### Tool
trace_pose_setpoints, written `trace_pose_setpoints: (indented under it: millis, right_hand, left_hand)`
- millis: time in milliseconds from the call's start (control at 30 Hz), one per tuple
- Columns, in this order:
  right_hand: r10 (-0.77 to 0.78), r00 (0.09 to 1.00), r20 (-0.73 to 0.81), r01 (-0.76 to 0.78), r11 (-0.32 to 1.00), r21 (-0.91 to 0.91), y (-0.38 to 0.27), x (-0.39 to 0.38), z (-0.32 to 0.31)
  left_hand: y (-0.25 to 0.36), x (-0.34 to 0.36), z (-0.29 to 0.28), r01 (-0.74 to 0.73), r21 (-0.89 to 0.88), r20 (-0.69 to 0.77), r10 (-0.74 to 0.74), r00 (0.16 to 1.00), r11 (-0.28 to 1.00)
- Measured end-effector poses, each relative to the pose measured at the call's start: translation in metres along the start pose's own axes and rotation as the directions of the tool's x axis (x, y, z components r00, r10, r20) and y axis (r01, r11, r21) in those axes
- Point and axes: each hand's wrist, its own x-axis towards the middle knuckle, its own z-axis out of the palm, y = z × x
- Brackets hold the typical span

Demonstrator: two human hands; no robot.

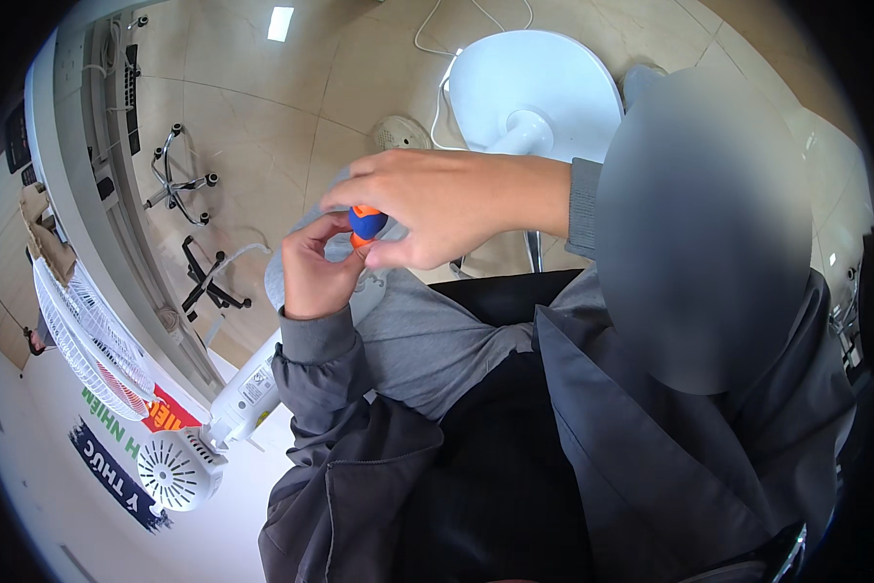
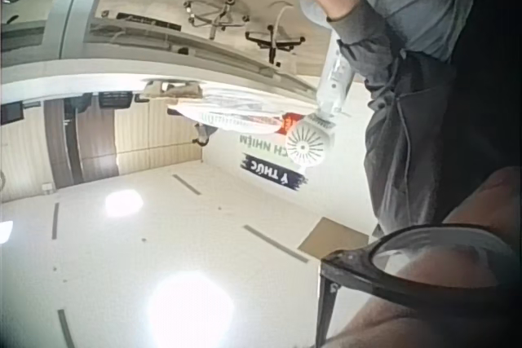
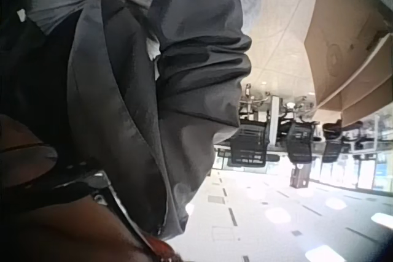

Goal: The person disassembles an electric fan by loosening screws with a screwdriver, pulling out the power cord, and separating the motor assembly and pole.

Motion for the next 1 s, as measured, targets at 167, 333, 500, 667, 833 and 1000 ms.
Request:
trace_pose_setpoints:
  millis: [167,333,500,667,833,1000]
  right_hand:
    - [0.349,0.937,-0.010,-0.349,0.937,0.006,-0.011,0.007,-0.006]
    - [0.252,0.965,-0.071,-0.257,0.964,-0.072,-0.001,0.008,0.001]
    - [0.144,0.989,-0.019,-0.146,0.983,-0.110,0.007,0.005,0.002]
    - [-0.219,0.970,-0.101,0.202,0.967,-0.156,0.016,0.008,0.007]
    - [-0.148,0.988,-0.040,0.142,0.982,-0.126,0.004,0.001,-0.013]
    - [0.389,0.921,0.034,-0.389,0.921,0.015,-0.043,0.010,-0.033]
  left_hand:
    - [0.008,0.005,0.009,0.033,-0.008,-0.141,-0.034,0.989,0.999]
    - [0.008,0.007,0.010,0.044,0.068,-0.078,-0.039,0.996,0.997]
    - [0.006,0.008,0.012,-0.034,0.055,-0.122,0.040,0.992,0.998]
    - [0.003,-0.004,-0.001,0.034,-0.004,-0.020,-0.034,0.999,0.999]
    - [0.007,0.007,0.020,-0.029,-0.064,-0.059,0.025,0.998,0.998]
    - [0.003,0.009,0.031,-0.110,-0.177,-0.186,0.077,0.980,0.978]
